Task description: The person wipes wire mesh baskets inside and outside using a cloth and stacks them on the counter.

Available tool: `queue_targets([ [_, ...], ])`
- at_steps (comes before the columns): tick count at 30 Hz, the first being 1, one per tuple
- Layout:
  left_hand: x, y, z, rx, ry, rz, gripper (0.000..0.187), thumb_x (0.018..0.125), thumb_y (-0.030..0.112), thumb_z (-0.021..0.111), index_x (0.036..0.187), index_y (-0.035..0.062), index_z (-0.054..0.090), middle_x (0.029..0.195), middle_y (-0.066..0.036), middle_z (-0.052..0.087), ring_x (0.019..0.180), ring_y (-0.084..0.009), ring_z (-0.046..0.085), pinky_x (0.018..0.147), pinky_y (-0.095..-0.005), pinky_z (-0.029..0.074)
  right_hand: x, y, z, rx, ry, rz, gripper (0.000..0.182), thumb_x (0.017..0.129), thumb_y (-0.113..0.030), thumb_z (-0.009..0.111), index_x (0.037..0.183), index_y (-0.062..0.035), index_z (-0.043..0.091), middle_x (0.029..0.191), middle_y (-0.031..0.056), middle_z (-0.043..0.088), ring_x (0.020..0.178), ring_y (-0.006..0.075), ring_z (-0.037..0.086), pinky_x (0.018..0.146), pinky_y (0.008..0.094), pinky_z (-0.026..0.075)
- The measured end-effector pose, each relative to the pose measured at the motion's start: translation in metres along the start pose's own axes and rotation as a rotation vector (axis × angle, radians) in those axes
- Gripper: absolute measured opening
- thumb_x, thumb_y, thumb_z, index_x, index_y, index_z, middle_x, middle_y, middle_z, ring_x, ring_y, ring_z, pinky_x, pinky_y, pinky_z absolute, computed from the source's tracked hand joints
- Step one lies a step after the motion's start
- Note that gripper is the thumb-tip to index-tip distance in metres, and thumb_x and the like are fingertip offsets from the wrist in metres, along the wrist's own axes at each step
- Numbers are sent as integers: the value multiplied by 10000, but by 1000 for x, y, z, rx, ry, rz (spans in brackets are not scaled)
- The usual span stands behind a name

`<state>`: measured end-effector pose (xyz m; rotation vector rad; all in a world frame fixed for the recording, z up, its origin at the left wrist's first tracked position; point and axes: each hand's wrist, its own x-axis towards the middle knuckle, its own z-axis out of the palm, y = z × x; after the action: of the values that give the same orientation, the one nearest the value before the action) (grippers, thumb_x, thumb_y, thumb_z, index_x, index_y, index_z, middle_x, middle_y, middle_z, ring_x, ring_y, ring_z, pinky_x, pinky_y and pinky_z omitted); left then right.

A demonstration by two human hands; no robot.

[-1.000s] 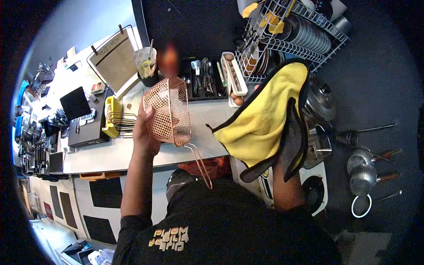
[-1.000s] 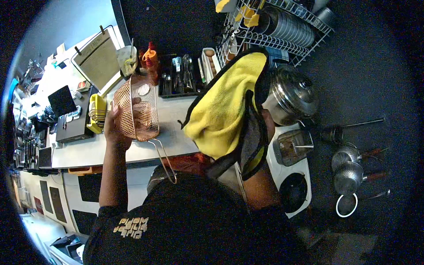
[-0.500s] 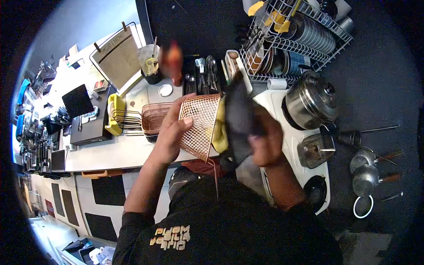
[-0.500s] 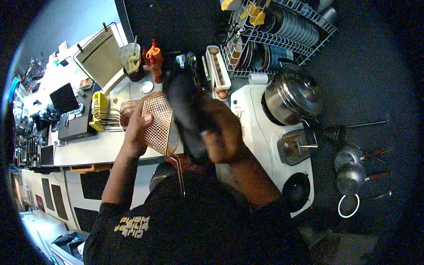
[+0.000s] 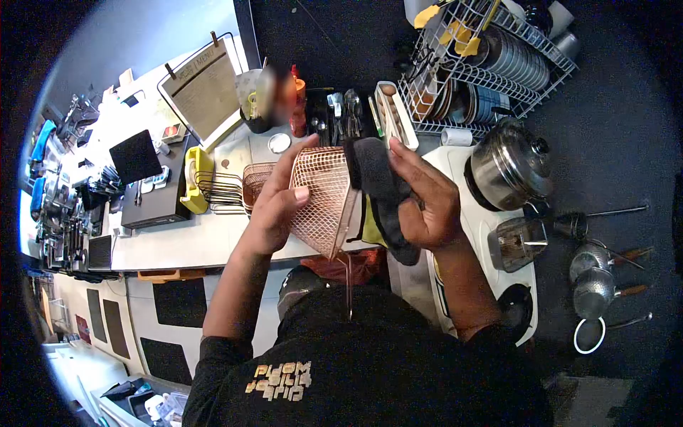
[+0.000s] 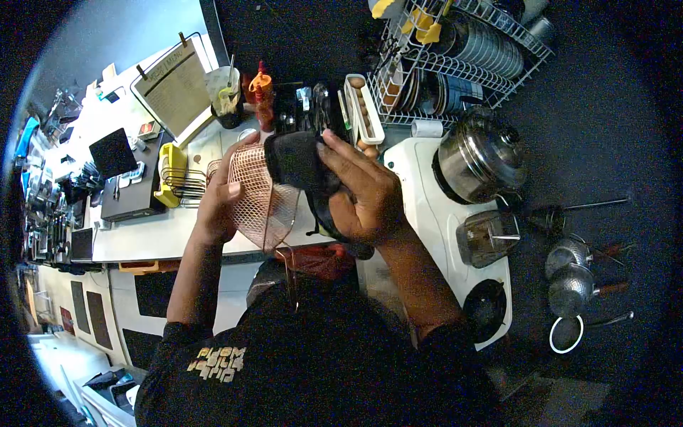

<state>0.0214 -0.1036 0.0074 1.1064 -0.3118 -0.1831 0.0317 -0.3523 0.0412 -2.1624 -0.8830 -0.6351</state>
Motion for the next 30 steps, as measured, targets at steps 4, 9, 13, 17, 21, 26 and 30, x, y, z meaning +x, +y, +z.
queue_targets([
  [4,-5,-12,-17,-387,12,20,889,772,401,548,1501,23,210,1356,-237,464,1176,-347,543,980,-495,462,-32,6,33,387,112,291,495,770,-50,431,1232,48,577,1192,197,635,1032,278,642,937,353,483],
  [9,-9,-19,-38,-499,176,282,810,817,449,467,1473,24,254,1401,-243,409,1226,-398,484,1012,-595,406,-76,-31,38,1008,160,898,467,795,-118,466,1212,72,554,1068,123,644,947,176,609,862,285,475],
  [13,-7,-17,-38,-454,352,509,754,789,388,483,1454,94,286,1375,-231,426,1240,-404,475,1031,-578,402,-93,-59,27,880,-162,637,472,815,-139,525,1233,80,530,1103,140,626,1030,200,589,940,316,449],
  [17,-8,-11,-30,-357,270,519,787,791,397,538,1479,125,267,1436,-231,361,1304,-420,407,1056,-623,357,-47,-75,50,1031,483,871,416,918,-175,560,1262,45,484,1124,132,599,1041,207,576,958,331,435],
  [21,-14,-18,-13,-273,91,354,959,705,330,715,1493,122,209,1395,-229,390,1270,-393,448,1048,-540,417,-20,-68,85,895,707,390,470,913,-179,624,1292,-6,408,1155,82,545,1007,161,540,919,323,434],
  [26,-40,1,-45,420,83,507,1094,671,417,782,1456,-10,150,1335,-214,431,1225,-333,472,1003,-451,442,9,-82,93,966,704,573,412,875,-284,678,1145,10,579,1052,56,628,951,166,590,858,317,470],
  [30,-79,26,-74,459,2,614,1129,605,400,849,1437,18,188,1346,-199,423,1221,-338,488,990,-464,459,13,-96,99,855,595,600,567,943,-419,509,1326,-1,489,1241,109,583,1064,234,603,950,396,471],
])
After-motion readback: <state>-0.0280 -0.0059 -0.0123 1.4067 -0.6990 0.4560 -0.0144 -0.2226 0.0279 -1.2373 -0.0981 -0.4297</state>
